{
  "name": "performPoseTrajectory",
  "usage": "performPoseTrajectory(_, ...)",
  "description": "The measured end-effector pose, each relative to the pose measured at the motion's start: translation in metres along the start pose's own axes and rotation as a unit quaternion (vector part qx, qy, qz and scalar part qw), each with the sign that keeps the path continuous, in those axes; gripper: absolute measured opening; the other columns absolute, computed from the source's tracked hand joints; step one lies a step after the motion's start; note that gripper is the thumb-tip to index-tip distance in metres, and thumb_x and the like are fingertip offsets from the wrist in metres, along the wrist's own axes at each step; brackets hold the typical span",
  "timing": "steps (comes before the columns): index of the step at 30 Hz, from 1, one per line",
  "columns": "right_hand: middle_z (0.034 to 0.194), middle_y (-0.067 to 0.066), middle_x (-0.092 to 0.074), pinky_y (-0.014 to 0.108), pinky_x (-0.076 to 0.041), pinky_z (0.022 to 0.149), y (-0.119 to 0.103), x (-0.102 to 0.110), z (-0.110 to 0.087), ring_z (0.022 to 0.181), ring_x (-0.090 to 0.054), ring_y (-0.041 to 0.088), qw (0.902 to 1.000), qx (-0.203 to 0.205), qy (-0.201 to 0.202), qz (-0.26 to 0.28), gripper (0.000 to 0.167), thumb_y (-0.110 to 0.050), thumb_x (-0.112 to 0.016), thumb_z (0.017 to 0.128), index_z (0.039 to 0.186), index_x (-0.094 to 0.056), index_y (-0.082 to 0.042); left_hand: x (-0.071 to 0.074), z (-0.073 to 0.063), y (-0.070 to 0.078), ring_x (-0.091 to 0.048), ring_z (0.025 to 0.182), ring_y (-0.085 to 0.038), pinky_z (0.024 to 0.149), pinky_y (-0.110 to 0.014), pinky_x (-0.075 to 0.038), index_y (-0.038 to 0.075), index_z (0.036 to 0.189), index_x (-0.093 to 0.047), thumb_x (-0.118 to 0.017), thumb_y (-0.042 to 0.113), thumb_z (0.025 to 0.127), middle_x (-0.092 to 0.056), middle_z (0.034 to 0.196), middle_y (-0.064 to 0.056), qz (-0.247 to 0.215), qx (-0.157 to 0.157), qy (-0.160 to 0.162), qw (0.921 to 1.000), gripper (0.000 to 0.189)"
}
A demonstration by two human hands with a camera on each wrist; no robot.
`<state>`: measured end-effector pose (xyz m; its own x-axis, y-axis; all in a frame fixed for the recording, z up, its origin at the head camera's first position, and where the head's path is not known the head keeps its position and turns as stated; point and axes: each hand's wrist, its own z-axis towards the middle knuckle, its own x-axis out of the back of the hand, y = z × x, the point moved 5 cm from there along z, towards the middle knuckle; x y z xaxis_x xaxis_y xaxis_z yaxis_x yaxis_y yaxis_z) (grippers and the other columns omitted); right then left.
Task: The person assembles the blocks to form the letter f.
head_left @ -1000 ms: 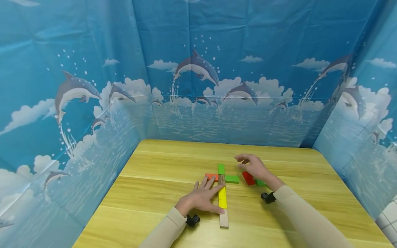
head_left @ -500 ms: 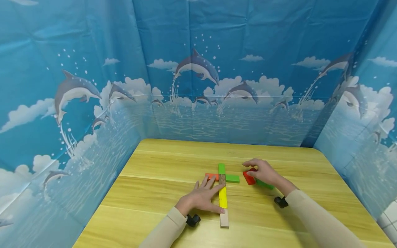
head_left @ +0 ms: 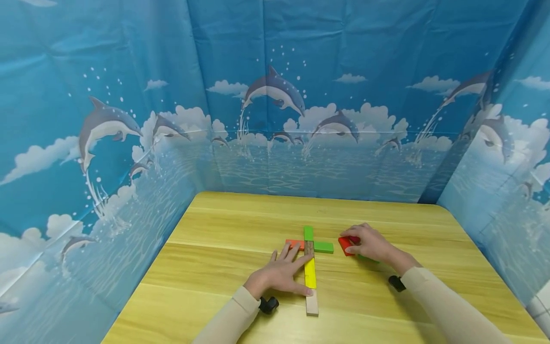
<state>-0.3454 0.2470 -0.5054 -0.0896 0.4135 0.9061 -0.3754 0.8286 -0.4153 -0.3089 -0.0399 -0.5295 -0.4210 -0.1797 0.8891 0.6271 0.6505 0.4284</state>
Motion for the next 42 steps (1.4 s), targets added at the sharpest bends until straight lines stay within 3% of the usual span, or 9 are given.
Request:
performPoseTrajectory(8,0.131,0.010,-0.062,0.061,-0.041,0.088,0.000,0.002,-0.006,0.119,-0.049,0.039,0.9997,0.003,-0.001,-0.023,0.053,-0.039,-0.078,0.088,0.133,-0.068,-0.013,0.001,-0.003,0.004,0.013,0.152,-0.034,0.116,-0.067,-0.003,0.043,0.161,-0.013,-0.058,0.079,0.083,0.005,0.169,-0.007,0.002,0.001,-0.004,1.0000,0.098)
performPoseTrajectory(18,0.127,0.009,-0.065,0.063,-0.039,0.089,0.000,-0.002,-0.008,0.118,-0.049,0.038,0.9991,0.002,0.033,-0.025,0.052,-0.036,-0.083,0.083,0.129,-0.070,-0.013,0.001,-0.006,0.005,0.013,0.152,-0.032,0.116,-0.067,-0.004,0.043,0.161,-0.013,-0.058,0.080,0.082,0.005,0.169,-0.006,0.008,0.001,-0.005,0.9999,0.098)
performPoseTrajectory(28,0.111,-0.001,-0.068,0.043,-0.034,0.077,-0.007,-0.002,-0.009,0.097,-0.051,0.023,0.9982,-0.019,0.054,-0.017,0.054,-0.034,-0.087,0.080,0.127,-0.066,-0.016,0.003,-0.007,0.005,0.012,0.152,-0.034,0.115,-0.068,-0.004,0.042,0.161,-0.013,-0.058,0.079,0.083,0.004,0.169,-0.007,0.003,0.000,-0.005,1.0000,0.097)
performPoseTrajectory(33,0.099,-0.002,-0.067,0.042,-0.034,0.077,-0.009,-0.001,-0.011,0.089,-0.051,0.022,0.9975,-0.041,0.057,0.002,0.053,-0.032,-0.088,0.079,0.123,-0.062,-0.017,0.003,-0.008,0.006,0.013,0.152,-0.034,0.115,-0.068,-0.004,0.043,0.161,-0.012,-0.059,0.078,0.083,0.004,0.169,-0.007,0.005,0.003,-0.006,1.0000,0.098)
performPoseTrajectory(42,0.096,-0.001,-0.066,0.036,-0.050,0.072,-0.008,-0.006,-0.012,0.083,-0.059,0.016,0.9927,-0.057,0.053,0.092,0.045,-0.020,-0.085,0.083,0.120,-0.059,-0.018,0.004,-0.008,0.008,0.012,0.152,-0.034,0.115,-0.068,-0.005,0.042,0.162,-0.013,-0.059,0.079,0.082,0.003,0.169,-0.008,0.004,0.001,-0.004,1.0000,0.099)
